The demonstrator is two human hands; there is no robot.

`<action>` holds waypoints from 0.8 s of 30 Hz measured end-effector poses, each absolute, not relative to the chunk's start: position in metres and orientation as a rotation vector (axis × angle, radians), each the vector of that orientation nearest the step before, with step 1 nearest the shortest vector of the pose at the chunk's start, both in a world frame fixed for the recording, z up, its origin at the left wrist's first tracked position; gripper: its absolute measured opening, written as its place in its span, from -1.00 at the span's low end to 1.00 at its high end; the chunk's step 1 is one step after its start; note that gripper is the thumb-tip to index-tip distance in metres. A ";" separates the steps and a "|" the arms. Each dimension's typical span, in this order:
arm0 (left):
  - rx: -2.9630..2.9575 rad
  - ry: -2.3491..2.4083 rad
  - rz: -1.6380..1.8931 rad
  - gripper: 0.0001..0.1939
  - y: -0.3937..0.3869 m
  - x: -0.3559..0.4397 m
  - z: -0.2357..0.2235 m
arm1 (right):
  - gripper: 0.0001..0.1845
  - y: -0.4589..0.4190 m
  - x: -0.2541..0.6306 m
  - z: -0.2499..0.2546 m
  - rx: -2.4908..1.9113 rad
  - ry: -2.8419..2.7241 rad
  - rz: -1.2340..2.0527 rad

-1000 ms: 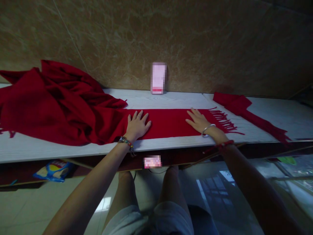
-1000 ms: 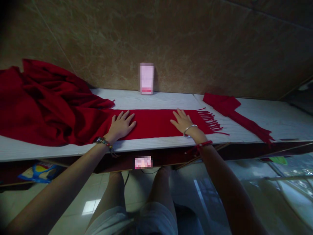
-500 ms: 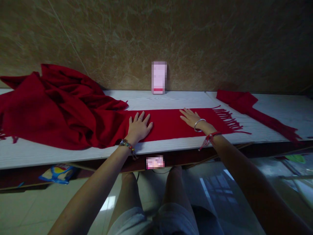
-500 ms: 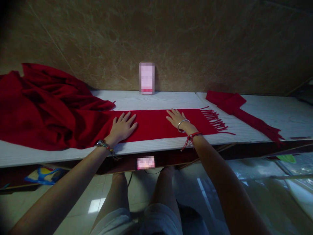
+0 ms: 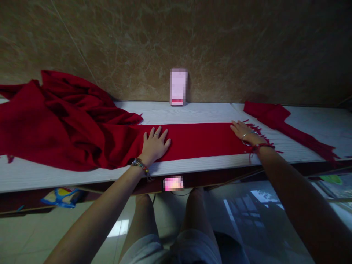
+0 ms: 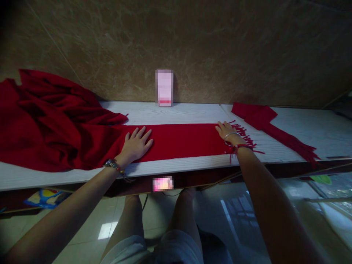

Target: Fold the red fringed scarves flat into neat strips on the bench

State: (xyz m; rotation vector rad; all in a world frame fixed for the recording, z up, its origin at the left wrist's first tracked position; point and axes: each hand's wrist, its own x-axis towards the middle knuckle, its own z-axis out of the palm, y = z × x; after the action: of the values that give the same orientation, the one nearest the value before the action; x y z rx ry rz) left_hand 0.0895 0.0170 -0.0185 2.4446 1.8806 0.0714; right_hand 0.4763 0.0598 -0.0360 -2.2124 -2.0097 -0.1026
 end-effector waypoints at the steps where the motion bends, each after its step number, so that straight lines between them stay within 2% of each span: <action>1: 2.444 1.878 0.061 -0.43 0.017 0.090 -0.018 | -0.47 0.057 0.476 -0.034 -2.231 -2.000 -0.106; 5: 2.459 1.871 0.020 -0.43 0.016 0.091 -0.016 | -0.44 0.039 0.455 -0.025 -2.179 -2.125 -0.040; 14: 2.461 1.677 -0.137 -0.42 0.032 0.105 0.000 | -0.60 -0.015 0.351 0.003 -1.401 -2.741 0.119; 24: 2.551 1.511 -0.284 -0.41 0.066 0.141 0.004 | -0.69 -0.042 0.306 0.014 -1.360 -2.989 -0.202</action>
State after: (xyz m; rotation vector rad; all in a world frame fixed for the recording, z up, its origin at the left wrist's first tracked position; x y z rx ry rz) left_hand 0.1414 0.0665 0.0037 2.5513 1.5114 -0.2838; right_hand 0.3058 -0.0419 0.0140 -1.3604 -2.9887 -0.2019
